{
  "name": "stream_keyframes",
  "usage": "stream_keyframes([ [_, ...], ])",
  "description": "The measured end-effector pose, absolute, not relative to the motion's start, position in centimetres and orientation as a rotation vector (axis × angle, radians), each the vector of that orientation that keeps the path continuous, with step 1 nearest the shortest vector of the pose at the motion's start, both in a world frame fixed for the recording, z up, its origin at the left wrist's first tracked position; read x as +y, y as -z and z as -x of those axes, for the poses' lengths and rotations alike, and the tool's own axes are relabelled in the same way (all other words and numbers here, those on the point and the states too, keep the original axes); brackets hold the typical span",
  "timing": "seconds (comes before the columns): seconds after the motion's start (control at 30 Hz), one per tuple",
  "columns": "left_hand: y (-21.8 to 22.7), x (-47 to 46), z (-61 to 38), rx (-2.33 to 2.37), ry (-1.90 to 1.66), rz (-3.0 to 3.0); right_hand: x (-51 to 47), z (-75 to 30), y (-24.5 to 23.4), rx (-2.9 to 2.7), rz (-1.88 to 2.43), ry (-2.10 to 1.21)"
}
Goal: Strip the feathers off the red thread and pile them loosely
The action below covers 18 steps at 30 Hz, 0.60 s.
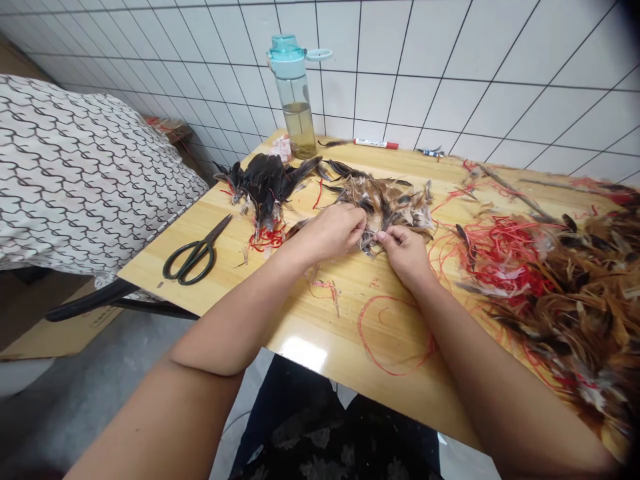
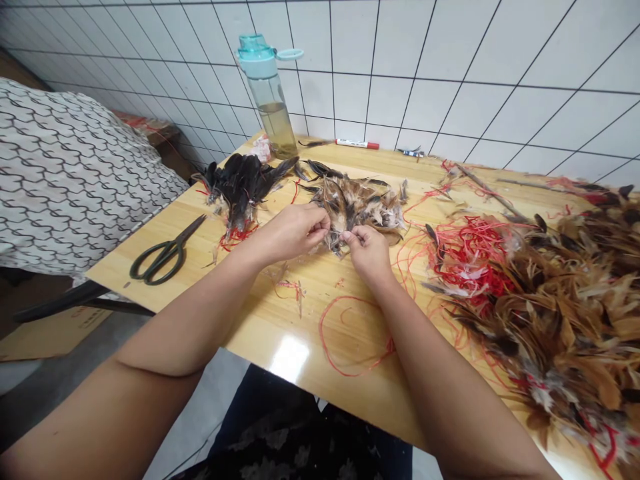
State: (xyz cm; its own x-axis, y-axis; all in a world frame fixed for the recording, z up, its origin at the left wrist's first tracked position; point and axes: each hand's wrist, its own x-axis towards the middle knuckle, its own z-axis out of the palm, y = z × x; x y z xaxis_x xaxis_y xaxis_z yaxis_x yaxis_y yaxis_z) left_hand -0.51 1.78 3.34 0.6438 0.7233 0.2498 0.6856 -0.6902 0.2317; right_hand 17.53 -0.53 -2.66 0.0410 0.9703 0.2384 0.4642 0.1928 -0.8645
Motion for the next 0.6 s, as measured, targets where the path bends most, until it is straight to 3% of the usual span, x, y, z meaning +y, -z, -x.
stream_keyframes([
  [0.6, -3.52, 1.55, 0.11, 1.175, -0.393, -2.79, -0.61, -17.24, 2.36, -1.732, 1.41, -0.63],
])
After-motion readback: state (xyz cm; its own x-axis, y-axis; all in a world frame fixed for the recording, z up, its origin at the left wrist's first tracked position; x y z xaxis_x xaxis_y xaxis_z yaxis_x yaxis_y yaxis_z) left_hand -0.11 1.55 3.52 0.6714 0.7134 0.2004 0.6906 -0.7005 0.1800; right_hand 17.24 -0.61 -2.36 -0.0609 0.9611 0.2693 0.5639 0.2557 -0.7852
